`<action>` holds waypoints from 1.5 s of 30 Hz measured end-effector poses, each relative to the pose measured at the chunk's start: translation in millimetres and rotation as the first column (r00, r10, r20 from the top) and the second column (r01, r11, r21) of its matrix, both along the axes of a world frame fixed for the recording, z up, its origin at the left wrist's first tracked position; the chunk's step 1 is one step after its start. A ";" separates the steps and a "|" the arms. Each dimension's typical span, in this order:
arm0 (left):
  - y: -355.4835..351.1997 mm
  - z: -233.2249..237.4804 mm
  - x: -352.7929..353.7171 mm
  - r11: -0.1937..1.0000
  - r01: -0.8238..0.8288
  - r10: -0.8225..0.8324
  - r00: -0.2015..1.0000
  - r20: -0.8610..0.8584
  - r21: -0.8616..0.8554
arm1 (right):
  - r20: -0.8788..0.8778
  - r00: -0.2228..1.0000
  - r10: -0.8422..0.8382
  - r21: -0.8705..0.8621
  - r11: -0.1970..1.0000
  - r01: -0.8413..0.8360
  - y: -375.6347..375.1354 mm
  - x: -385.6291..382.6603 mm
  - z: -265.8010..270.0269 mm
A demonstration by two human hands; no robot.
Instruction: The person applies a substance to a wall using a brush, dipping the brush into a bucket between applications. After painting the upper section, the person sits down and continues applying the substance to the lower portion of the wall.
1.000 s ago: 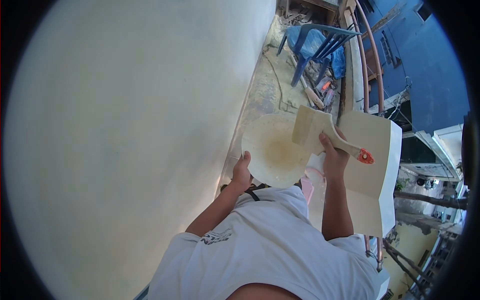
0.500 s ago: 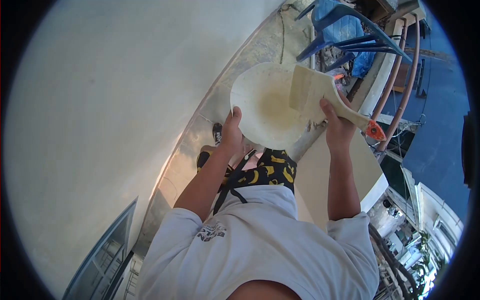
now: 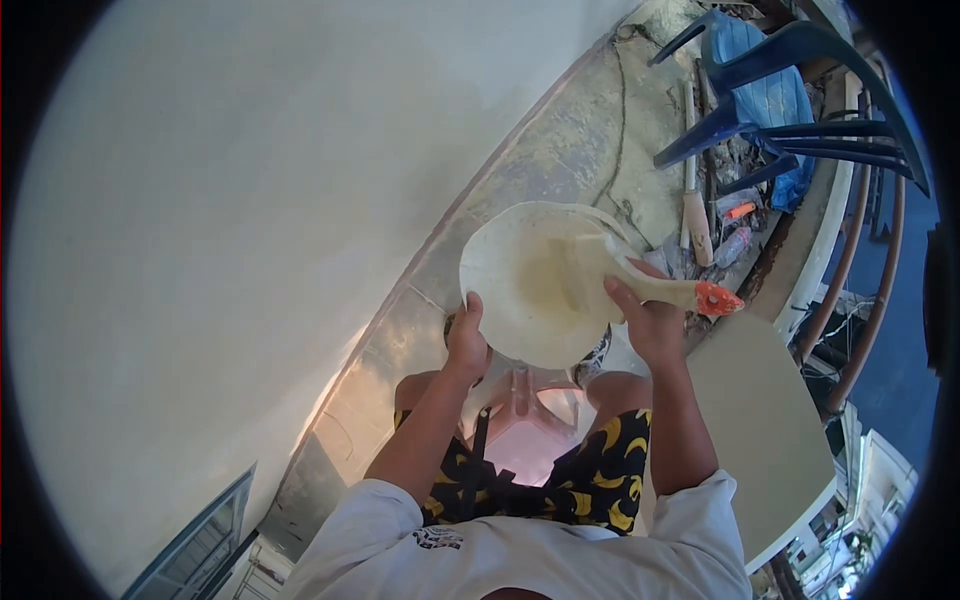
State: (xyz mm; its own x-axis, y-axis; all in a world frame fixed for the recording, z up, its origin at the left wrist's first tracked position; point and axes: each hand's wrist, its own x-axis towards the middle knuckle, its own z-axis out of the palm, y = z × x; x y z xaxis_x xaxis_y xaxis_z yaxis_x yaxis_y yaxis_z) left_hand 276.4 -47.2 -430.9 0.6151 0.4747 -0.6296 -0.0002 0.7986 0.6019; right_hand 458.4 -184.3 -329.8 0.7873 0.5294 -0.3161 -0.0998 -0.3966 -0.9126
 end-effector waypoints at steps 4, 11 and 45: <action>-5.9 -84.9 9.3 0.995 -0.062 0.060 0.997 -0.040 -0.074 | 0.676 0.665 0.318 -0.316 0.940 -0.129 -9.1 10.4 -94.1; -22.6 -161.9 12.5 0.990 -0.017 0.003 0.995 -0.101 -0.142 | -0.178 0.980 -0.084 0.132 0.985 0.108 -36.7 22.2 -213.2; -208.5 -376.8 -121.0 -0.331 0.836 -0.854 -0.067 -0.516 0.439 | 0.050 0.998 0.044 0.175 0.983 -0.052 18.9 102.8 -258.2</action>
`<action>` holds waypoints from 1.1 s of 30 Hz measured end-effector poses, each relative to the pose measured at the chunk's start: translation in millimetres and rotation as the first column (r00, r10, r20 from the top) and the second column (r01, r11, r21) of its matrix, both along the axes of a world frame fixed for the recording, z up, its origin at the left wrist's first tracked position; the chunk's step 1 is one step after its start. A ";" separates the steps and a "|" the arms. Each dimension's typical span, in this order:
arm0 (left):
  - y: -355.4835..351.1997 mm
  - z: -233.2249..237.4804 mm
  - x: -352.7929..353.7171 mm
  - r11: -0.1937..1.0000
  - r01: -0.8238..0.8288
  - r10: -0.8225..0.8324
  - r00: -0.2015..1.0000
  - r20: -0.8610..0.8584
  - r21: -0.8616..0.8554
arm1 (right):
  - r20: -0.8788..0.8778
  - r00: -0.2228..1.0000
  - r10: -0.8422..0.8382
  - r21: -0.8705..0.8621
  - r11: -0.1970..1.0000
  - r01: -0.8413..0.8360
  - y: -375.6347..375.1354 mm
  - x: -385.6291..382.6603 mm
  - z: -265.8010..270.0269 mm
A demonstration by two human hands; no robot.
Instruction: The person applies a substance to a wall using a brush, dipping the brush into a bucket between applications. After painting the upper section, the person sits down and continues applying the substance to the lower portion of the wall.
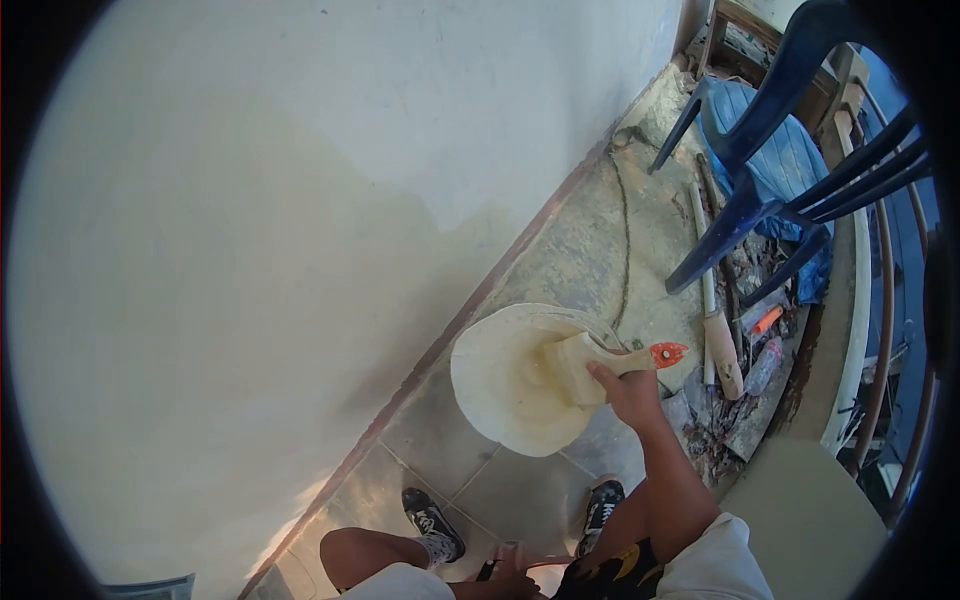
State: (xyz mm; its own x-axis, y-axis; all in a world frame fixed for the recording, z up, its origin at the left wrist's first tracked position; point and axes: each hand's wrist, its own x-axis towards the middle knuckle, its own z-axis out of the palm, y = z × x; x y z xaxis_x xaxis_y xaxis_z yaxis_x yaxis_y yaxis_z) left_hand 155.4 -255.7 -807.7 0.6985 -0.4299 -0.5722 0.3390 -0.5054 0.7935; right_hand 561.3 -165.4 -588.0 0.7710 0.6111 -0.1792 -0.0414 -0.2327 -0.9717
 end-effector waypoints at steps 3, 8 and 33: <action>-10.5 -17.0 2.4 0.997 0.039 -0.041 0.999 -0.025 -0.070 | -0.016 0.999 -0.028 0.010 1.000 0.028 -3.7 2.9 8.0; -13.0 -26.4 3.7 0.992 0.027 -0.038 0.996 -0.083 -0.125 | -0.025 0.998 -0.049 0.074 0.996 0.051 -1.2 1.9 13.6; -4.2 -33.1 17.8 0.980 -0.071 0.037 0.983 -0.181 -0.186 | 0.208 0.972 -0.107 0.109 0.990 0.086 -38.4 -63.0 63.1</action>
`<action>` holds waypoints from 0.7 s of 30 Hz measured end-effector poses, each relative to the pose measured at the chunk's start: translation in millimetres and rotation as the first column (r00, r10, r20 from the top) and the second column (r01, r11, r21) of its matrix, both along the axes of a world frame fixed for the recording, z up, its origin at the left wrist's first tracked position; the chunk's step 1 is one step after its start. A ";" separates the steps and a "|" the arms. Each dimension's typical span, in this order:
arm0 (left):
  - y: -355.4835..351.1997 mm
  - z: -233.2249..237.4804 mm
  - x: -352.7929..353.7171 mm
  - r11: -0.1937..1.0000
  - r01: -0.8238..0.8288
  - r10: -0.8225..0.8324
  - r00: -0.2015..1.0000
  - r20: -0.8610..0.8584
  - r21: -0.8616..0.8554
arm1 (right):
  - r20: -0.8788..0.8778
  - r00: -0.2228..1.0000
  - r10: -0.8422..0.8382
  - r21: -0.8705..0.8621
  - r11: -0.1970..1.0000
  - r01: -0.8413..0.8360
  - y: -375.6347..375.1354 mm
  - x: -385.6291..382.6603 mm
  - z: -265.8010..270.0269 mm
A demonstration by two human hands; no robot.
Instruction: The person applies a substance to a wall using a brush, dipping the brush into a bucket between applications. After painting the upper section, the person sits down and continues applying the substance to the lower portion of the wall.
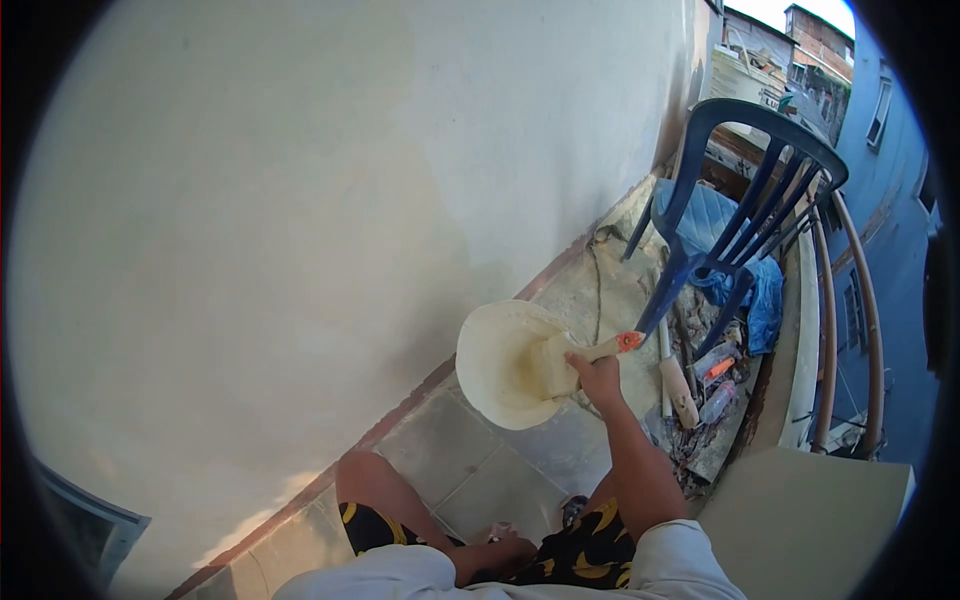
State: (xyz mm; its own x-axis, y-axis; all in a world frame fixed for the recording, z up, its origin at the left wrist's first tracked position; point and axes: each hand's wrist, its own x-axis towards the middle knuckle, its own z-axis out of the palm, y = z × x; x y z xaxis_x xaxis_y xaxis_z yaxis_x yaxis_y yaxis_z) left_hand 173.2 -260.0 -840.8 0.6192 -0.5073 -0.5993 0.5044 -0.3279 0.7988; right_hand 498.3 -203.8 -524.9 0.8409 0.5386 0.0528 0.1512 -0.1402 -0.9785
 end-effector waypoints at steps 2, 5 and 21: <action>-3.4 53.8 22.8 0.653 0.263 -0.533 0.826 0.184 0.710 | 0.028 1.000 0.003 0.065 0.998 -0.005 -2.9 -5.4 5.9; -3.7 74.4 24.0 0.665 0.302 -0.568 0.799 0.199 0.683 | -0.152 0.988 0.012 0.083 0.997 0.001 -4.4 -14.2 16.5; 51.5 67.1 144.8 0.823 0.003 -0.250 0.899 0.358 0.569 | -0.122 0.990 -0.065 0.076 0.994 0.074 40.9 24.1 55.1</action>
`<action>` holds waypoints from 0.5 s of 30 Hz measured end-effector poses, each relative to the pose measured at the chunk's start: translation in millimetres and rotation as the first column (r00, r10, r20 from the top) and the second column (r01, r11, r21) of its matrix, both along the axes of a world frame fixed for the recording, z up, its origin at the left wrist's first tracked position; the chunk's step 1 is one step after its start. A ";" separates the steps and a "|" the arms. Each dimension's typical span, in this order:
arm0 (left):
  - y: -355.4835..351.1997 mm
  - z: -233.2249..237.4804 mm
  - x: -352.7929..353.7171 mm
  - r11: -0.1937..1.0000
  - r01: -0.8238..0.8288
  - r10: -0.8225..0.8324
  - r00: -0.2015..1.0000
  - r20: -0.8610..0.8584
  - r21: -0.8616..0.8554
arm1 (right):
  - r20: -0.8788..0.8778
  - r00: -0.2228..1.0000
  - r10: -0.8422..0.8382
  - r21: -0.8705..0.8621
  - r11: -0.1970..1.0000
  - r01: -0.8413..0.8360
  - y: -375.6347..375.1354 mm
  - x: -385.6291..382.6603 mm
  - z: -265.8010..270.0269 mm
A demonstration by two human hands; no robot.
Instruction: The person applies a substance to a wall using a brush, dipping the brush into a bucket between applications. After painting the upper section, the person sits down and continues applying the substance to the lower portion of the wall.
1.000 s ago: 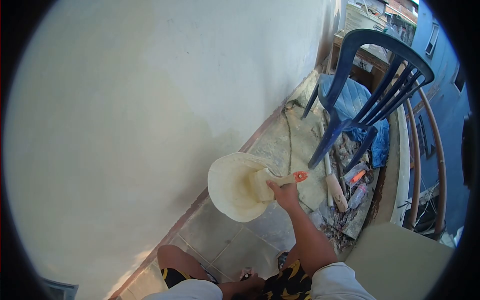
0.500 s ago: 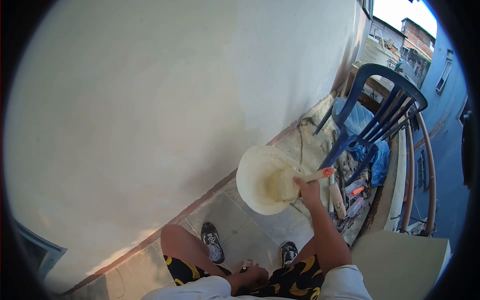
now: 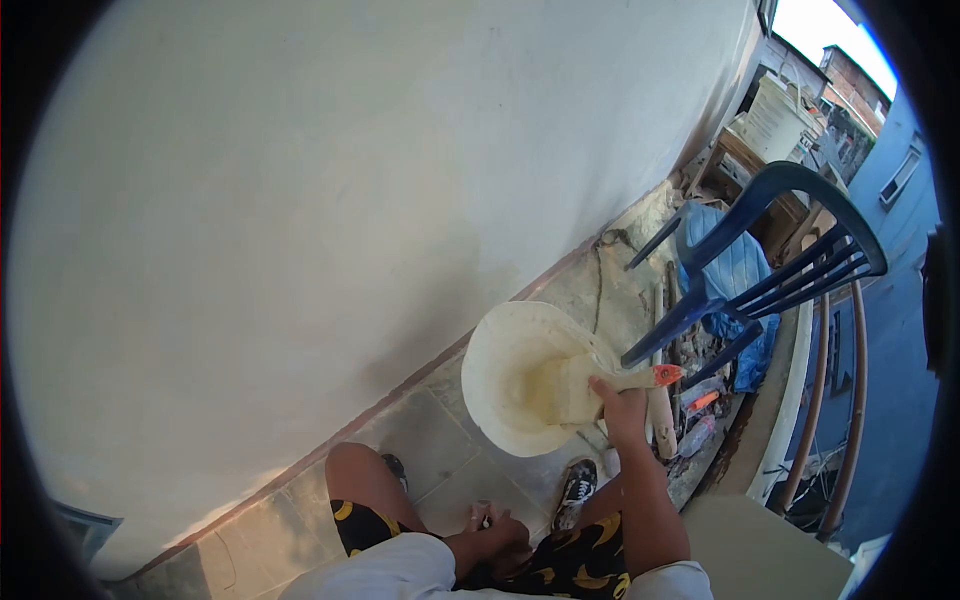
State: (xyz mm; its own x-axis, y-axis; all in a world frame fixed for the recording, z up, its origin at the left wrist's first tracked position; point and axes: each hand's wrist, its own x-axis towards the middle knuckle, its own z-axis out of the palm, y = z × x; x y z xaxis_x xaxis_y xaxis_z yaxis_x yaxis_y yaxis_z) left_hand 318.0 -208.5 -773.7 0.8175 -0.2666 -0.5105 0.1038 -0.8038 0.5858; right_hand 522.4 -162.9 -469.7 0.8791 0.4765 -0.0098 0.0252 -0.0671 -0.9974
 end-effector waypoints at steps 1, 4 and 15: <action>13.4 -5.1 -4.0 1.000 -0.018 0.018 1.000 -0.012 0.016 | 0.064 0.998 -0.009 0.035 0.999 0.007 -2.0 1.7 0.5; 1.0 -9.5 -12.3 0.999 -0.049 0.050 0.989 -0.136 0.007 | 0.053 0.995 0.080 -0.040 0.996 -0.078 -20.3 12.8 12.2; 163.3 236.9 15.3 -0.589 -0.175 0.602 0.557 -0.573 -0.789 | 0.070 0.993 0.091 0.144 0.984 -0.100 -74.4 -4.2 67.9</action>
State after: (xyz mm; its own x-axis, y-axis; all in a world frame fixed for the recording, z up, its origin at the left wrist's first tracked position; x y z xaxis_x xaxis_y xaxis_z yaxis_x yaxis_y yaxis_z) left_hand 333.3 -45.2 -536.8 0.9162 0.3738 -0.1443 -0.2775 0.8518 0.4444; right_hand 518.2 -237.3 -401.8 0.8259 0.5507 0.1207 0.0878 0.0859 -0.9924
